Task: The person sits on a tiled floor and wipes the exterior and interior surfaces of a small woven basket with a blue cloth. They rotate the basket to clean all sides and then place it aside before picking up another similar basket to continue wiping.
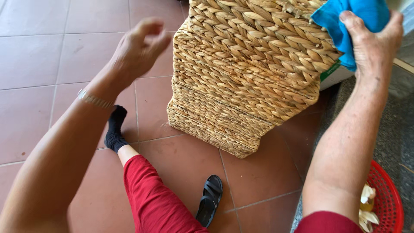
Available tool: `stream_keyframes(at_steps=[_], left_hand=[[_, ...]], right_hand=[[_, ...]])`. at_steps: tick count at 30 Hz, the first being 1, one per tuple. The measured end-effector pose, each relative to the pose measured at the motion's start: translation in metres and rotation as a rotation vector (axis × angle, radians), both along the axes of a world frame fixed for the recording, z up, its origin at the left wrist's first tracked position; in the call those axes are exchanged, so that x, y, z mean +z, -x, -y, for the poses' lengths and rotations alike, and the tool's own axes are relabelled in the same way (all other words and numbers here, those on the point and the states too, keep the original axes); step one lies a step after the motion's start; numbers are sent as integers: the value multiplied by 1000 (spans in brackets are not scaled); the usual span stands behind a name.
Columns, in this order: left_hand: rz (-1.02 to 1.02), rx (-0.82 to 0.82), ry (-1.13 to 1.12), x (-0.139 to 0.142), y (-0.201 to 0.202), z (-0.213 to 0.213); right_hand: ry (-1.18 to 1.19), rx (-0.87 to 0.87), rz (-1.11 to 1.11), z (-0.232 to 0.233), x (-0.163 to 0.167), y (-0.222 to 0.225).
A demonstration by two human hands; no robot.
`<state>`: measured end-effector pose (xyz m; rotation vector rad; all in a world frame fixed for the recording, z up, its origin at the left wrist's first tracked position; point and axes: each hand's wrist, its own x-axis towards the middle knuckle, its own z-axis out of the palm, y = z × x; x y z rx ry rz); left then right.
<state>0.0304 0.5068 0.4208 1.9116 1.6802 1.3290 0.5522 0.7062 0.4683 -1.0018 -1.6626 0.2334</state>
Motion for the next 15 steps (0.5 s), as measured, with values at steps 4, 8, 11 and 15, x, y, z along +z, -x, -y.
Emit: stream_keyframes(at_steps=[4, 8, 11, 15], left_hand=[[109, 75, -120, 4, -4, -92], [168, 96, -110, -5, -17, -154], [189, 63, -164, -13, -26, -159], [125, -56, -361, -21, -32, -111]], right_hand=[[18, 54, -71, 25, 1, 15], [22, 101, -123, 42, -2, 17], [-42, 255, -222, 55, -19, 12], [-122, 374, -336, 86, -56, 12]])
